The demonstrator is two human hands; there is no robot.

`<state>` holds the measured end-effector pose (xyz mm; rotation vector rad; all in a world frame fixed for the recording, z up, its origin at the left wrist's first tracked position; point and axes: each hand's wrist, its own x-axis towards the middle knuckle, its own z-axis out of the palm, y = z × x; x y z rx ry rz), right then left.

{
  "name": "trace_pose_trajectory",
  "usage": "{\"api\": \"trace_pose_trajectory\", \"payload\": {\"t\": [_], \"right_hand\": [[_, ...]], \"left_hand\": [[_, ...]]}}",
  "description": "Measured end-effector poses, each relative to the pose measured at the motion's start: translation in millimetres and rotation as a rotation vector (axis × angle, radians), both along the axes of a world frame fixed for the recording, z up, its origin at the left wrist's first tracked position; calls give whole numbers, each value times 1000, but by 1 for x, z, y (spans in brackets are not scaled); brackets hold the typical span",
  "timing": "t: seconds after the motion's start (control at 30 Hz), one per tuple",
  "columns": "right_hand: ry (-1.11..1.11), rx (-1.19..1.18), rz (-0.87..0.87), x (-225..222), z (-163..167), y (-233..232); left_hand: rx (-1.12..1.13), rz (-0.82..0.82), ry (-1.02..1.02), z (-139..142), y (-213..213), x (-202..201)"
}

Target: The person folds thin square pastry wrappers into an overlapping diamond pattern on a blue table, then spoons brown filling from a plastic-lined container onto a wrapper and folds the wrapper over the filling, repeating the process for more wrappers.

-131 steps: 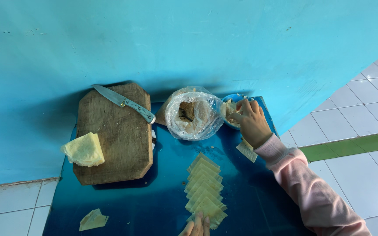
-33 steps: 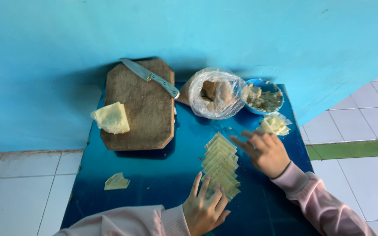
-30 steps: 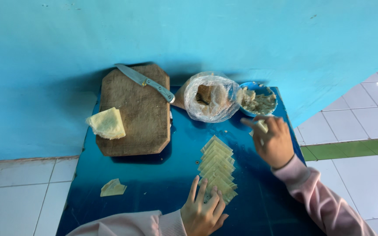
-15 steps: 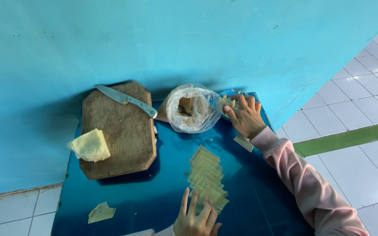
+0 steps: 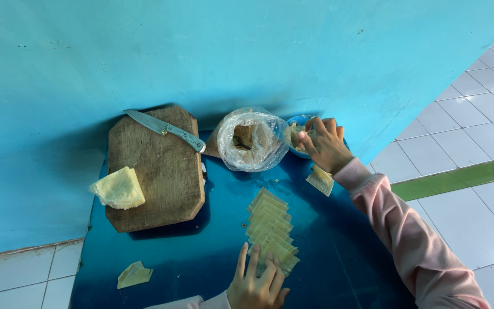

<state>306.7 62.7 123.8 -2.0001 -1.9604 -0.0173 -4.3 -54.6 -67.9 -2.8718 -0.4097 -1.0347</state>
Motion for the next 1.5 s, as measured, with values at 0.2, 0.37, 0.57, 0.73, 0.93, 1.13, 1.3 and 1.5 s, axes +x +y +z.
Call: {"api": "trace_pose_trajectory", "payload": {"t": [0.2, 0.37, 0.57, 0.73, 0.93, 1.13, 1.3, 1.5], "right_hand": [[101, 98, -12, 13, 1, -11], [104, 142, 44, 9, 1, -32], [-66, 123, 58, 0, -4, -32], [69, 45, -6, 1, -1, -23], [139, 275, 19, -1, 2, -38], [282, 149, 295, -37, -5, -90], [175, -58, 526, -68, -27, -121], [-2, -9, 493, -68, -48, -122]], "left_hand": [[-62, -53, 80, 32, -5, -7], [-100, -64, 153, 60, -9, -11], [-102, -40, 190, 67, -12, -13], [-111, -56, 183, 64, -10, -12], [-92, -56, 151, 69, -12, -11], [-53, 13, 169, 84, -18, -17], [-68, 43, 185, 91, -21, -14], [-52, 50, 201, 94, -22, -14]]}}
